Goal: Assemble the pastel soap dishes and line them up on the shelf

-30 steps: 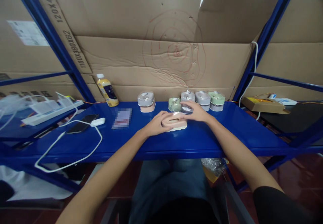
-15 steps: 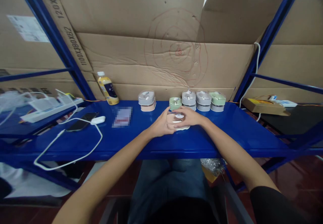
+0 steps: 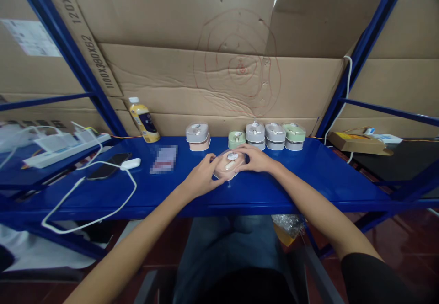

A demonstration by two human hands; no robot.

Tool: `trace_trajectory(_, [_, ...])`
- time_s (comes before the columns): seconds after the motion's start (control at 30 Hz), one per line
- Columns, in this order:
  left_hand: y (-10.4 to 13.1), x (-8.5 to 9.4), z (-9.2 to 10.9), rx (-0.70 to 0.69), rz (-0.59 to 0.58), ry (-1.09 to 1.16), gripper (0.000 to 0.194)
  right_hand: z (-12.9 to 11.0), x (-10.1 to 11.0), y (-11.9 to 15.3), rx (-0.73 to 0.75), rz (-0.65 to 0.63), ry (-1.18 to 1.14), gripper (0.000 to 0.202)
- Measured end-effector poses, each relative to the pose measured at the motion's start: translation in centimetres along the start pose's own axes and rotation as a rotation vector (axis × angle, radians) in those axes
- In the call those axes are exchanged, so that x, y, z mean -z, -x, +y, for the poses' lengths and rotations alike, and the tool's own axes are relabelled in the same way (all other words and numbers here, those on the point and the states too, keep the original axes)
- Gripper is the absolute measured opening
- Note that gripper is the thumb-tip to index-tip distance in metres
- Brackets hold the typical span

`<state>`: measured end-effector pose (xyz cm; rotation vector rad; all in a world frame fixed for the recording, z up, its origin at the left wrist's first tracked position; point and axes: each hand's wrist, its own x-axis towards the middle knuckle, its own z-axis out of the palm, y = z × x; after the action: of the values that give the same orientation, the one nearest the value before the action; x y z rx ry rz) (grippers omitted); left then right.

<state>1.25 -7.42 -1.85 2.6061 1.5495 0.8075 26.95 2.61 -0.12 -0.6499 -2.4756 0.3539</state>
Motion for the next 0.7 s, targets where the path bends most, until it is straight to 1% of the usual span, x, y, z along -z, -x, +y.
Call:
trace_trajectory(0.07, [0.9, 0.2, 0.5, 0.012, 0.058, -0.127, 0.071, -0.3, -0.5, -0.1, 0.01, 0.013, 0.005, 0.07])
trace_trajectory(0.13, [1.2, 0.2, 1.0, -0.02, 0.093, -0.22, 0.065, -0.7, -1.1, -0.3, 0.018, 0.035, 0.025, 0.065])
trace_trajectory(0.2, [1.0, 0.1, 1.7, -0.025, 0.106, -0.306, 0.059, -1.1, -1.8, -0.5, -0.002, 0.085, 0.077, 0.058])
trace_trajectory(0.27, [0.3, 0.0, 2.1, 0.039, 0.091, -0.416, 0.054, -1.4, -2.1, -0.6, -0.065, 0.132, 0.149, 0.05])
trace_trajectory(0.33, [-0.8, -0.2, 2.3, 0.134, 0.056, -0.534, 0.052, -1.7, -2.3, -0.6, -0.139, 0.147, 0.202, 0.043])
trace_trajectory(0.4, [-2.3, -0.4, 2.0, 0.2, 0.017, -0.615, 0.048, -1.7, -2.2, -0.5, -0.185, 0.144, 0.221, 0.037])
trace_trajectory(0.5, [-5.0, -0.8, 1.1, 0.217, -0.034, -0.641, 0.038, -1.6, -1.9, -0.4, -0.196, 0.159, 0.224, 0.031])
trace_trajectory(0.6, [-7.8, -1.2, -0.1, 0.227, -0.058, -0.61, 0.041, -1.5, -1.7, -0.3, -0.192, 0.178, 0.218, 0.029])
trace_trajectory(0.7, [-9.7, -1.2, -1.3, 0.225, -0.048, -0.585, 0.044, -1.5, -1.6, -0.3, -0.192, 0.177, 0.2, 0.027])
